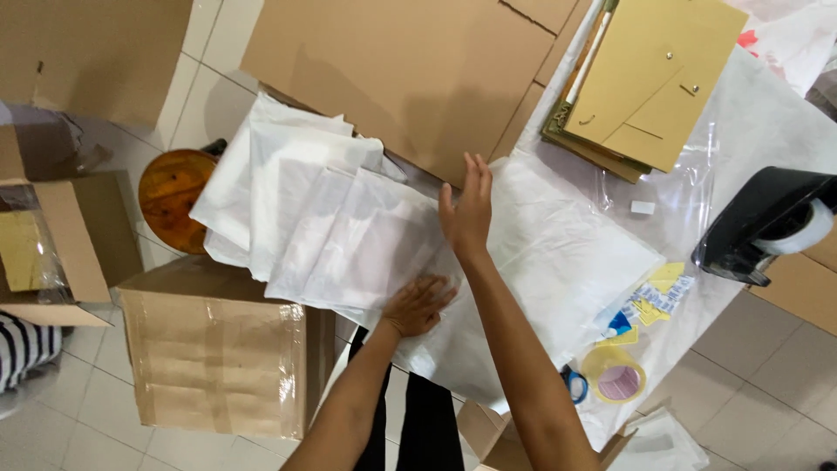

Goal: Wrapping individual items in protective paper and packing them into a cardboard box before sealing it with tape.

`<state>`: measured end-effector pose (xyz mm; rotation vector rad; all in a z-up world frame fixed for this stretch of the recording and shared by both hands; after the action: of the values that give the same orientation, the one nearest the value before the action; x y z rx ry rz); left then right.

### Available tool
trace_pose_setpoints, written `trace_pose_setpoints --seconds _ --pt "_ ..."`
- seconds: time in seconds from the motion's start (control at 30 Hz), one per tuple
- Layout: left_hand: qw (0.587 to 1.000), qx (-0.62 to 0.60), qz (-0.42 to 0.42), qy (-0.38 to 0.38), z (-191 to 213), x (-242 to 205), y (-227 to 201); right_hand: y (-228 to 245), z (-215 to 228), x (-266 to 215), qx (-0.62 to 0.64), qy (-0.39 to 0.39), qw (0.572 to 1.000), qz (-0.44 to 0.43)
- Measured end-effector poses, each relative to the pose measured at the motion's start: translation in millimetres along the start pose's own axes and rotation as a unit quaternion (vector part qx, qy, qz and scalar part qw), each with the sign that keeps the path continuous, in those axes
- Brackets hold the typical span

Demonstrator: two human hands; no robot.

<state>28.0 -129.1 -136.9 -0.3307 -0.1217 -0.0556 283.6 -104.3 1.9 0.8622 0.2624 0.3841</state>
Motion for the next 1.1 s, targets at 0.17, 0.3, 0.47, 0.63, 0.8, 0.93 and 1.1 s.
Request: trace_pose_setpoints --seconds 0.17,0.3,0.47,0.63,0.8,0.93,1.1 --pt "1.0 0.003 0.006 0.011 -20 -11 1 -8 -30 26 -0.153 0.004 0.986 -0.073" --pt "0.976 -0.072 0.022 0.207 -47 -24 2 -17 -38 34 -0.213 -0.026 0.972 -0.096" --pt "0.936 -0.072 0.026 0.344 -28 -19 -4 -30 -31 37 -0.157 -0.038 0.978 -0.131" --pt "0.99 -0.021 0.036 0.131 -15 -11 -4 -106 -61 48 0.052 -0.086 0.955 -0.28" --pt "0.997 -0.009 0.079 0.024 8 3 -8 -113 -75 47 -0.004 -0.089 0.943 -0.322" --pt "0.982 -0.138 0.077 0.099 71 24 -7 -35 -71 53 -0.096 -0.019 0.928 -0.359" --pt "0.934 -0.256 0.167 0.186 155 12 0 -18 -64 61 -0.087 -0.046 0.909 -0.406"
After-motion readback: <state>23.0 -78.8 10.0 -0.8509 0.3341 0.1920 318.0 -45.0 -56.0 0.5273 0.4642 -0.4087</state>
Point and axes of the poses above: each hand's wrist, its own x-axis towards the middle knuckle, its own z-axis out of the back of the hand, y = z × x, the point moved 4 cm from there along x, towards the middle knuckle, and after that the axes turned 7 degrees about z, right-handed, at the moved point
